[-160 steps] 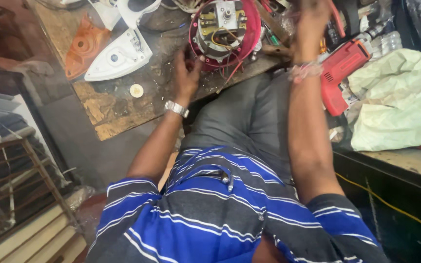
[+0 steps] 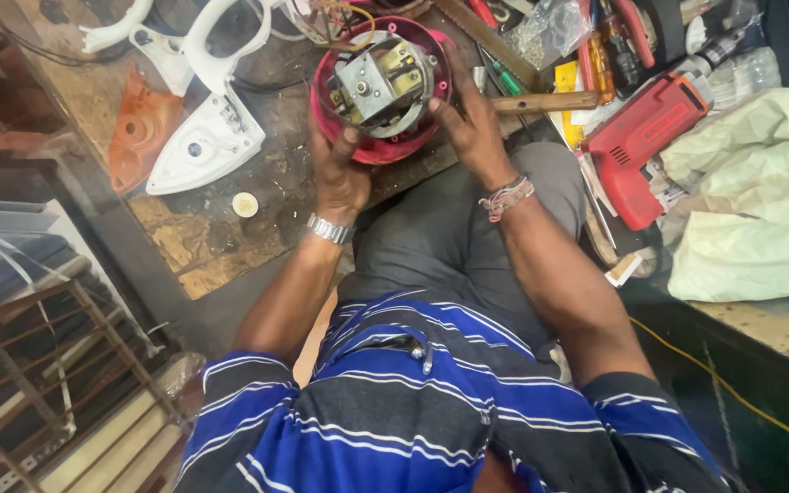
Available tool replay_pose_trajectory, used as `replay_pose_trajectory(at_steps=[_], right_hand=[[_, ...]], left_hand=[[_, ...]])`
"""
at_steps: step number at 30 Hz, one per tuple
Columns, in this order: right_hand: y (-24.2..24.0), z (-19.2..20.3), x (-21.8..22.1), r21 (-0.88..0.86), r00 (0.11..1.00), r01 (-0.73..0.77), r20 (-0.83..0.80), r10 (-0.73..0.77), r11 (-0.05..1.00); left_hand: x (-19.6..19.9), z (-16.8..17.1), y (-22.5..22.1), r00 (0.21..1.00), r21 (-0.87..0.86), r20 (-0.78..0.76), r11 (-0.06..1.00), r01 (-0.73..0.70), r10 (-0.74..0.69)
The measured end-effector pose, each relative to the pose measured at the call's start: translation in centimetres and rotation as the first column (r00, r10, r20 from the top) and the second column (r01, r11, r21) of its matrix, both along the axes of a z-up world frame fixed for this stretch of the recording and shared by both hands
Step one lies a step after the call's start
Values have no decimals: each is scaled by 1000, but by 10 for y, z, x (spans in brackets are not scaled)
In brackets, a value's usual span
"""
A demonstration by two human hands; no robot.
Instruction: The person disassembles a small electric motor, uses a hammer to tap its housing, and then uses a screwdriver to adjust internal components. The person also uses pliers to cut a wire and places the motor into a pink plastic housing.
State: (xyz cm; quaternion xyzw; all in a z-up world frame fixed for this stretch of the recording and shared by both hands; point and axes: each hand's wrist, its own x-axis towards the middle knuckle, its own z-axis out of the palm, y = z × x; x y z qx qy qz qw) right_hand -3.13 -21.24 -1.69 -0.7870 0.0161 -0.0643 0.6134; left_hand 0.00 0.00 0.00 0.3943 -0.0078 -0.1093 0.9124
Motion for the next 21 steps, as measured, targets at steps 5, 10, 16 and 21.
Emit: replay_pose_trajectory(at_steps=[5, 10, 16, 21], right_hand=[[13, 6, -11, -193, 999, -46, -22, 42, 980], [53, 12, -39, -208, 982, -182, 15, 189, 961], [83, 20, -51, -227, 940, -312, 65, 334, 923], [75, 27, -49, -155, 950, -302, 36, 311, 941]], left_hand=[[-18, 7, 23, 1000, 27, -29, 1000, 0, 1], [-52, 22, 76, 996, 146, -76, 988, -45, 57], [-83, 35, 116, 988, 133, -129, 988, -72, 89], [-76, 30, 105, 992, 119, -95, 991, -68, 80]])
